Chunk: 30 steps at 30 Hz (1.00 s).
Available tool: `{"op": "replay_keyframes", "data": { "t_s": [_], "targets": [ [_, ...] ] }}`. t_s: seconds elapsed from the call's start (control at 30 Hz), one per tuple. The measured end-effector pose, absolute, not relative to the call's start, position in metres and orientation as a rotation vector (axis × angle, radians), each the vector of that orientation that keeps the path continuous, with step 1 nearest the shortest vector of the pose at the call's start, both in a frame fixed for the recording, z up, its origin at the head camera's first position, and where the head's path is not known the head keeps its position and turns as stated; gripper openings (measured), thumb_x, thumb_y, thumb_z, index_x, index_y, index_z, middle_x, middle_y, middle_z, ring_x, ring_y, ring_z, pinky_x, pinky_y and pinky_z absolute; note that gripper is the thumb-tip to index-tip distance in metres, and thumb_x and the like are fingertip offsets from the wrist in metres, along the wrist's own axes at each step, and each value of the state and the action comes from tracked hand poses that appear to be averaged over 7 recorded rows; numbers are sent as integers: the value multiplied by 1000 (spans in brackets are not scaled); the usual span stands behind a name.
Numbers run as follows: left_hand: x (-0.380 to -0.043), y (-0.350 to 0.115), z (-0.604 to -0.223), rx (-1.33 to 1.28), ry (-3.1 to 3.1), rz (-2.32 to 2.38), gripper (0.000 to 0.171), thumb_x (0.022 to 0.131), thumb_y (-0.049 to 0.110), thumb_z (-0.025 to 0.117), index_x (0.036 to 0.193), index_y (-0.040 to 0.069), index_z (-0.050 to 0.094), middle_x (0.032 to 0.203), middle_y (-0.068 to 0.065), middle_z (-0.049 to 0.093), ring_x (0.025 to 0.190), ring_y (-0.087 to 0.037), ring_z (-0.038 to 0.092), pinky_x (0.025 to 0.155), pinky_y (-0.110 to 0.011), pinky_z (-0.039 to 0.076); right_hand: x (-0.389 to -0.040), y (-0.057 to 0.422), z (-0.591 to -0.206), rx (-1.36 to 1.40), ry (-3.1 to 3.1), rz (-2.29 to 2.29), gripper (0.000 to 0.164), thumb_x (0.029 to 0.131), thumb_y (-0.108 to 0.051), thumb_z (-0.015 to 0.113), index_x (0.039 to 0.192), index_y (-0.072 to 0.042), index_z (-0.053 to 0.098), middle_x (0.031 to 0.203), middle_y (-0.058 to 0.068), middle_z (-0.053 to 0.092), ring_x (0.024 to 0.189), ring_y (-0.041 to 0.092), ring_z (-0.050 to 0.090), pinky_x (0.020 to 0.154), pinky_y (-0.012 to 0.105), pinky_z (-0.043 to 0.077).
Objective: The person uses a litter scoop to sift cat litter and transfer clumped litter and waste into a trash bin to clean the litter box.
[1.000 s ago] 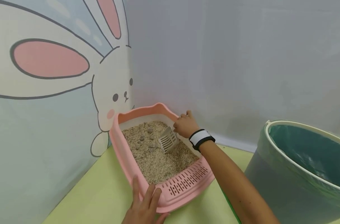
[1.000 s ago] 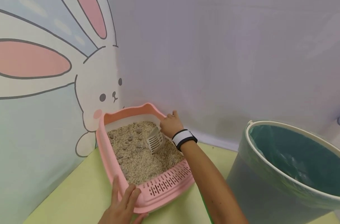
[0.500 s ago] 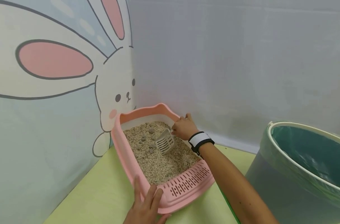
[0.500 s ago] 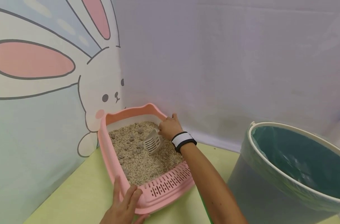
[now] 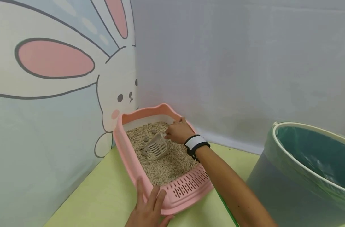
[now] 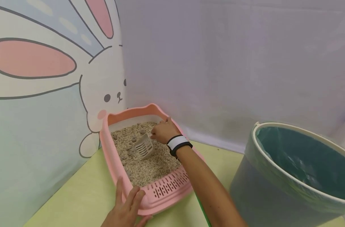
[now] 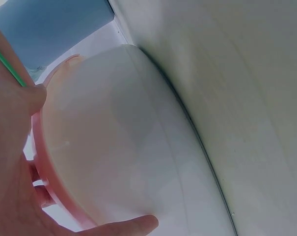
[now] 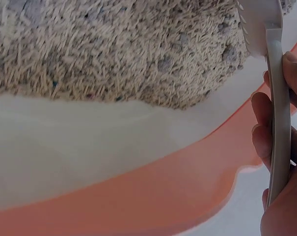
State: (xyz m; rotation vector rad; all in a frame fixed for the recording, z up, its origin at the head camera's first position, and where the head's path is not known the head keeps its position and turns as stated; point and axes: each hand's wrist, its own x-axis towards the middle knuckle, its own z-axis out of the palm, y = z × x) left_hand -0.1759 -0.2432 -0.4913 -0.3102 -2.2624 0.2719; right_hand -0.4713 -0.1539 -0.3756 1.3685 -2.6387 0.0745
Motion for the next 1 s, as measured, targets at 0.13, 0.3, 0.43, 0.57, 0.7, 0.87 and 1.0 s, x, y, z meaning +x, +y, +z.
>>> {"op": "replay_keyframes", "data": {
  "t_s": [0.13, 0.3, 0.43, 0.57, 0.7, 0.87, 1.0],
  "targets": [
    [-175, -244, -490, -320, -2275, 275, 74, 102, 77, 34, 125, 12, 61, 123, -9, 65, 122, -67, 51, 43, -21, 56, -466, -158, -379, 1405, -2647, 92, 21, 103, -39, 67, 108, -28, 83, 91, -6, 79, 88, 19, 55, 93, 47, 26],
    [-173, -244, -489, -327, -2302, 309, 75, 97, 81, 43, 125, 14, 61, 124, -8, 64, 123, -65, 52, 44, -20, 56, -464, -159, -383, 1418, -2649, 97, 21, 103, -40, 66, 106, -28, 83, 87, -7, 76, 88, 18, 57, 90, 46, 23],
    [-173, -244, -490, -316, -2300, 289, 74, 101, 78, 36, 126, 13, 61, 125, -8, 64, 124, -65, 51, 44, -21, 55, -461, -164, -386, 1445, -2645, 135, 23, 104, -42, 64, 109, -30, 82, 95, -9, 79, 98, 18, 64, 110, 51, 34],
    [-174, -243, -492, -313, -2295, 252, 73, 103, 75, 28, 128, 13, 59, 126, -8, 65, 123, -65, 50, 41, -20, 53, -458, -174, -393, 1478, -2639, 195, 24, 104, -44, 64, 116, -33, 81, 96, -11, 80, 94, 14, 67, 115, 53, 34],
    [-174, -245, -494, -335, -2292, 273, 73, 103, 75, 32, 129, 12, 57, 127, -9, 64, 123, -66, 50, 42, -21, 55, -450, -180, -395, 1505, -2621, 269, 22, 104, -42, 64, 109, -31, 82, 92, -11, 79, 88, 12, 62, 97, 45, 27],
    [-174, -247, -496, -342, -2260, 264, 72, 106, 70, 19, 127, 11, 57, 124, -9, 65, 122, -66, 49, 44, -26, 58, -439, -182, -394, 1530, -2599, 402, 23, 104, -38, 65, 108, -24, 82, 99, -6, 81, 100, 19, 65, 104, 52, 29],
    [-173, -244, -497, -316, -2269, 227, 74, 107, 69, 16, 127, 12, 57, 124, -9, 65, 123, -66, 49, 43, -27, 58, -441, -179, -397, 1531, -2606, 500, 25, 105, -37, 64, 99, -20, 81, 97, -1, 80, 98, 21, 66, 107, 56, 29]
  ]
}}
